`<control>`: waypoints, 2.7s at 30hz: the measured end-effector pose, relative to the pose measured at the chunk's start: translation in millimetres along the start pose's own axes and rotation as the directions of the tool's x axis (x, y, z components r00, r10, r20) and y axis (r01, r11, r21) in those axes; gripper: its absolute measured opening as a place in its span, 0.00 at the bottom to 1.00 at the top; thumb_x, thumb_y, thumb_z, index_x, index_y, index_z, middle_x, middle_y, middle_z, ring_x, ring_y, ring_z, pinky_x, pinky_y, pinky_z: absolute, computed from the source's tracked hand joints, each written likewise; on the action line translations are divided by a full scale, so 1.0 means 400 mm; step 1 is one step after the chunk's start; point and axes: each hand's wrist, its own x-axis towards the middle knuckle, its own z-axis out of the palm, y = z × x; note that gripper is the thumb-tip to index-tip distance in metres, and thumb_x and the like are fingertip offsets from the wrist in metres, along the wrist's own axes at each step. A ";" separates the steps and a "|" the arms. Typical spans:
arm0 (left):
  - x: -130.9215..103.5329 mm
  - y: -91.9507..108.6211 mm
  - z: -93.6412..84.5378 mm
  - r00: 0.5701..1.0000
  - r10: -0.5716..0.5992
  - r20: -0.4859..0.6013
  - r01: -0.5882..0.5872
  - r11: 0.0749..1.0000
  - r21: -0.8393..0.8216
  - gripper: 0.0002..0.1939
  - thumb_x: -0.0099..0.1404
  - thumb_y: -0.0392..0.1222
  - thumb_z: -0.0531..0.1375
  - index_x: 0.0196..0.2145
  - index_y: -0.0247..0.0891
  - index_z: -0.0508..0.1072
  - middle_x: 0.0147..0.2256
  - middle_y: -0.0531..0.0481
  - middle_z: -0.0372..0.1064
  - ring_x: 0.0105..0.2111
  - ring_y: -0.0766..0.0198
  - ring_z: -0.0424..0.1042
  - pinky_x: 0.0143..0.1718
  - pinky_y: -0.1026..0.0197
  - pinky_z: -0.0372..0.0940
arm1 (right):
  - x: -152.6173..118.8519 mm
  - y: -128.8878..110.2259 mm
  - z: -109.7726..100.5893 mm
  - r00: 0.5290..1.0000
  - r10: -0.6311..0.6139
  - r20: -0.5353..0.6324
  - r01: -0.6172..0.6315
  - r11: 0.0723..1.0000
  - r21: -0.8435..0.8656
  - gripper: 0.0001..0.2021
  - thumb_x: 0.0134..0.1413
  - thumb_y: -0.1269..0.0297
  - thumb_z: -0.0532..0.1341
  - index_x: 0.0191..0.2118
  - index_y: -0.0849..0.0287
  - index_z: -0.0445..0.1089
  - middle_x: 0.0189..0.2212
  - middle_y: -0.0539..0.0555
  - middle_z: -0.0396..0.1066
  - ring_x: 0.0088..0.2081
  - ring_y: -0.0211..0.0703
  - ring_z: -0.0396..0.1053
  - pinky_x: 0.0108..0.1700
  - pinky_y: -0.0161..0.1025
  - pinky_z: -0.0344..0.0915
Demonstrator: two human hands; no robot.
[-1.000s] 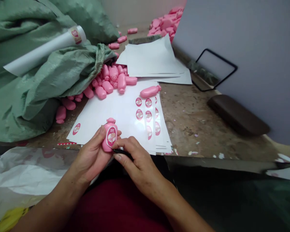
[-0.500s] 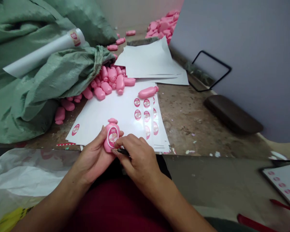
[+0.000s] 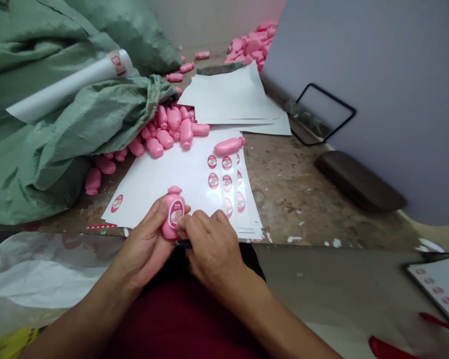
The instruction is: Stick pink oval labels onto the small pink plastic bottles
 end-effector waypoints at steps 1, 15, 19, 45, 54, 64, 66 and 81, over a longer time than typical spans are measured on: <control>0.000 0.000 0.000 1.000 0.003 -0.001 -0.003 1.000 0.003 0.11 0.69 0.43 0.62 0.46 0.38 0.75 0.38 0.51 0.69 0.36 0.68 0.68 0.48 0.63 0.64 | 0.001 0.003 -0.003 1.000 -0.006 0.006 0.006 1.000 -0.005 0.11 0.55 0.80 0.51 0.35 0.57 0.63 0.24 0.49 0.66 0.24 0.41 0.57 0.31 0.39 0.52; 0.002 0.006 -0.004 1.000 0.016 -0.002 -0.016 1.000 -0.014 0.10 0.68 0.43 0.62 0.45 0.38 0.75 0.37 0.50 0.70 0.36 0.68 0.69 0.44 0.65 0.65 | 0.011 -0.004 -0.011 0.996 -0.061 -0.069 0.054 0.994 -0.099 0.12 0.63 0.77 0.52 0.35 0.58 0.69 0.21 0.49 0.66 0.23 0.40 0.57 0.30 0.39 0.53; -0.002 0.008 -0.014 0.998 0.046 0.051 -0.047 0.998 0.032 0.14 0.67 0.47 0.63 0.48 0.41 0.75 0.39 0.50 0.73 0.40 0.67 0.71 0.45 0.65 0.66 | -0.015 -0.024 -0.034 0.998 0.066 -0.015 -0.061 0.974 0.217 0.14 0.62 0.77 0.55 0.46 0.55 0.72 0.25 0.48 0.70 0.26 0.39 0.65 0.32 0.39 0.58; -0.002 -0.017 0.016 0.995 0.055 0.080 -0.051 0.997 -0.050 0.15 0.64 0.47 0.66 0.47 0.42 0.75 0.38 0.51 0.72 0.42 0.66 0.73 0.50 0.63 0.66 | 0.033 -0.039 -0.014 0.631 0.646 0.430 -0.641 0.121 0.758 0.18 0.52 0.50 0.66 0.23 0.56 0.64 0.20 0.44 0.54 0.24 0.34 0.50 0.27 0.34 0.54; 0.015 0.025 -0.005 0.999 0.044 -0.021 -0.045 0.998 -0.041 0.21 0.64 0.48 0.66 0.52 0.42 0.70 0.41 0.48 0.74 0.40 0.64 0.74 0.45 0.62 0.68 | 0.013 -0.041 -0.006 0.659 0.600 0.453 -0.637 0.127 0.760 0.20 0.55 0.48 0.63 0.24 0.56 0.60 0.20 0.43 0.52 0.24 0.35 0.48 0.27 0.34 0.50; -0.012 0.046 -0.008 0.995 0.076 0.070 -0.091 0.962 0.257 0.35 0.52 0.30 0.71 0.55 0.43 0.64 0.32 0.56 0.72 0.31 0.70 0.72 0.37 0.66 0.65 | 0.000 -0.026 -0.005 0.677 0.578 0.455 -0.670 0.228 0.706 0.20 0.57 0.47 0.63 0.25 0.56 0.61 0.22 0.45 0.54 0.25 0.35 0.52 0.28 0.34 0.53; -0.011 0.043 -0.006 0.996 0.079 0.050 -0.090 0.959 0.268 0.34 0.53 0.30 0.70 0.55 0.41 0.64 0.30 0.57 0.71 0.30 0.70 0.71 0.36 0.66 0.64 | -0.003 -0.027 -0.002 0.685 0.572 0.451 -0.669 0.250 0.700 0.20 0.57 0.47 0.62 0.25 0.56 0.61 0.22 0.45 0.54 0.25 0.35 0.52 0.28 0.35 0.53; -0.051 0.047 -0.009 0.930 0.359 0.082 -0.360 0.842 0.401 0.23 0.58 0.36 0.68 0.49 0.42 0.68 0.27 0.59 0.70 0.25 0.72 0.69 0.31 0.68 0.66 | -0.008 -0.033 -0.022 0.595 0.487 0.639 -0.748 0.046 0.662 0.19 0.56 0.44 0.64 0.33 0.58 0.72 0.20 0.44 0.56 0.23 0.33 0.50 0.26 0.34 0.48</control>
